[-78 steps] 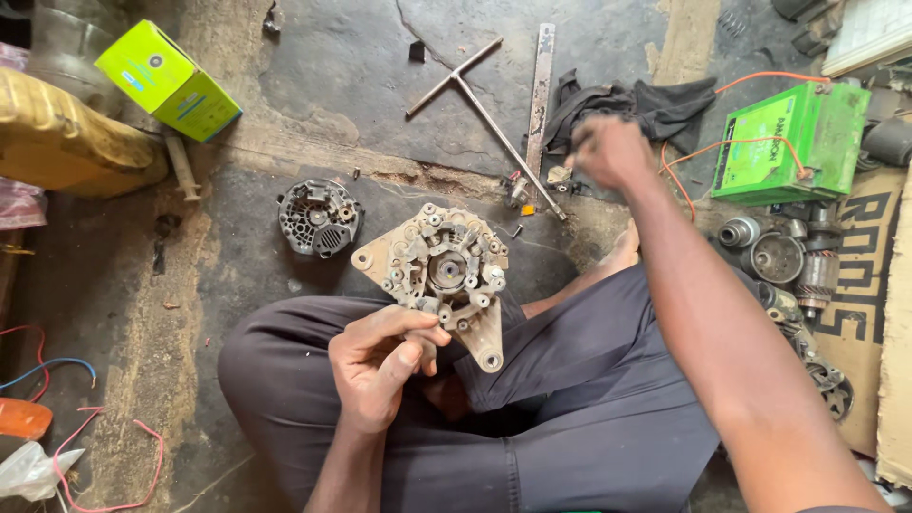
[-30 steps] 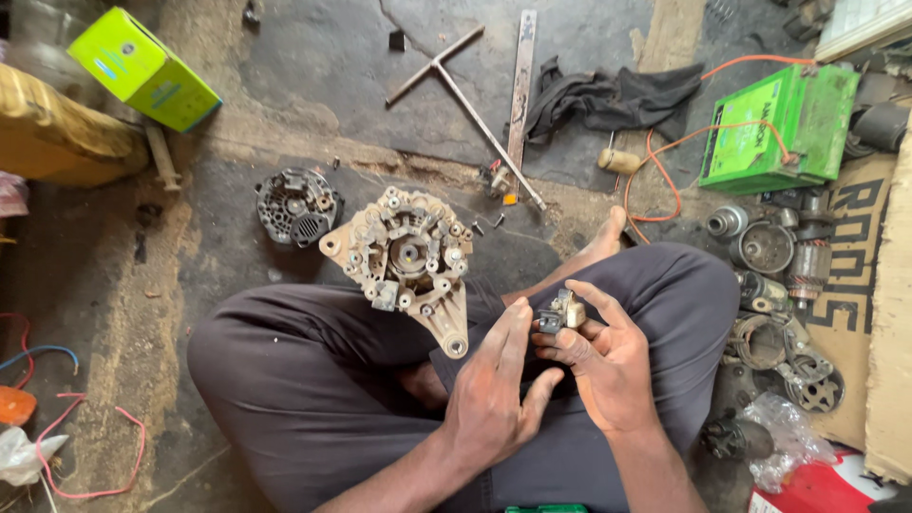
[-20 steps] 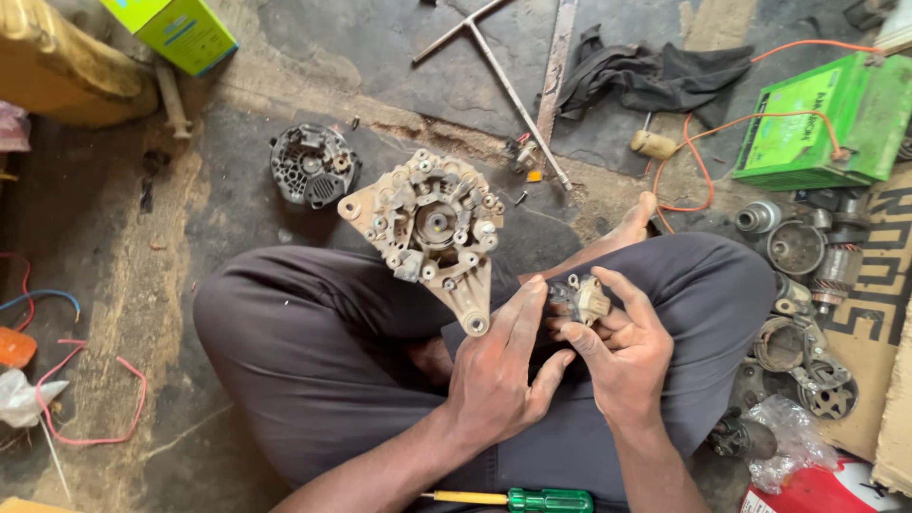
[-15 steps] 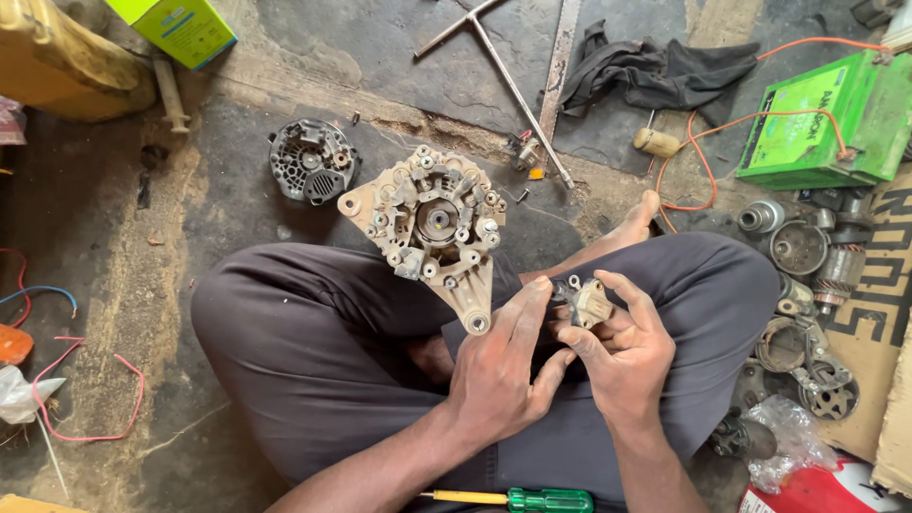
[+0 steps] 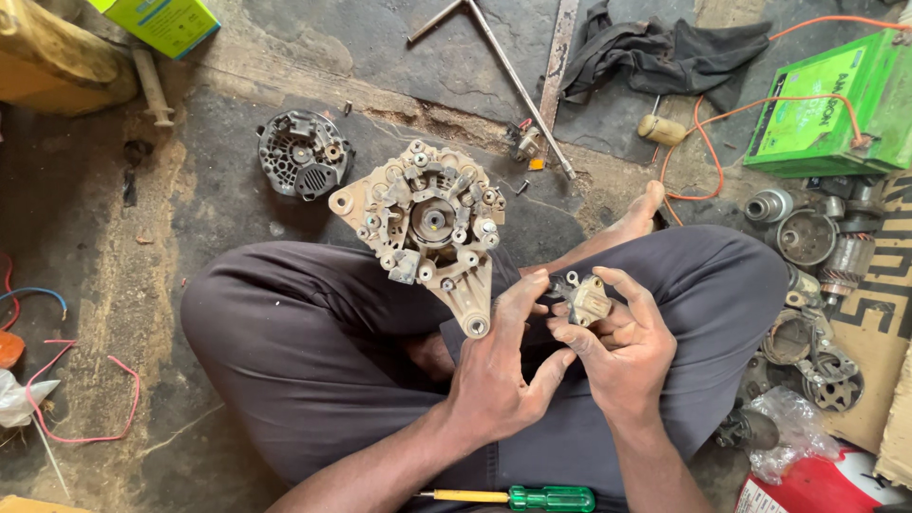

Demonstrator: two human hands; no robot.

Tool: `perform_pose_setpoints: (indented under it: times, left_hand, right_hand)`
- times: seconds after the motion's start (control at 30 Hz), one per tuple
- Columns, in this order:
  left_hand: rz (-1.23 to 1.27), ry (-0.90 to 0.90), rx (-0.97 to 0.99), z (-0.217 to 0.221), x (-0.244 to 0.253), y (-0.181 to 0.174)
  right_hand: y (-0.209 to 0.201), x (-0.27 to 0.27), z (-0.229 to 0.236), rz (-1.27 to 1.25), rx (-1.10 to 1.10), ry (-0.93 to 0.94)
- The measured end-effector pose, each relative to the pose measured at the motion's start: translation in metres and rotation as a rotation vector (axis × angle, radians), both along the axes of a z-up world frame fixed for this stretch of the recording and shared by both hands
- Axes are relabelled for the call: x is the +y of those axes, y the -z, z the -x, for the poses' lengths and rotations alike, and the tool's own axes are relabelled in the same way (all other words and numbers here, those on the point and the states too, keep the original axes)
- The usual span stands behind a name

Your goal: The person sits on the floor and uses a screwdriver to remove a small metal component from a larger electrical assembly. They then reattach the component and tighten it back into place.

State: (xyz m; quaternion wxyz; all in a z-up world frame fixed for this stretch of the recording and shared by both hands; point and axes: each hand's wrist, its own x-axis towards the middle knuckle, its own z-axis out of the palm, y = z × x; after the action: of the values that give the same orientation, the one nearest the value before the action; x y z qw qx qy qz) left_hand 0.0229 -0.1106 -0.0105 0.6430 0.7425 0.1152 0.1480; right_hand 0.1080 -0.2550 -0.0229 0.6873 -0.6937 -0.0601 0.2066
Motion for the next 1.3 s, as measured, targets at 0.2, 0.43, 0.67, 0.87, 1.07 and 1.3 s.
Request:
perform_pose_setpoints:
  times: [0.2, 0.43, 0.67, 0.87, 1.07, 1.3]
  left_hand:
    - [-0.029, 0.008, -0.009, 0.0, 0.001, 0.003]
    - [0.039, 0.061, 0.043, 0.001, 0.003, 0.007]
    - [0.115, 0.096, 0.114, 0.002, 0.003, 0.002]
    - [0.162, 0.136, 0.098, 0.001, 0.007, 0.002]
    - [0.134, 0.108, 0.057, 0.003, 0.005, 0.001]
    - [0.015, 0.06, -0.091, 0.006, 0.004, 0.001]
  right_hand:
    - [0.0, -0.001, 0.002, 0.022, -0.01, -0.015]
    - [0.001, -0.001, 0.003, 0.061, -0.038, -0.032]
    - [0.001, -0.001, 0.003, 0.014, -0.07, -0.014]
    - [0.001, -0.003, 0.002, -0.002, -0.086, -0.017]
    - [0.006, -0.006, 0.003, -0.033, -0.079, -0.015]
    - [0.013, -0.014, 0.006, -0.137, -0.163, -0.032]
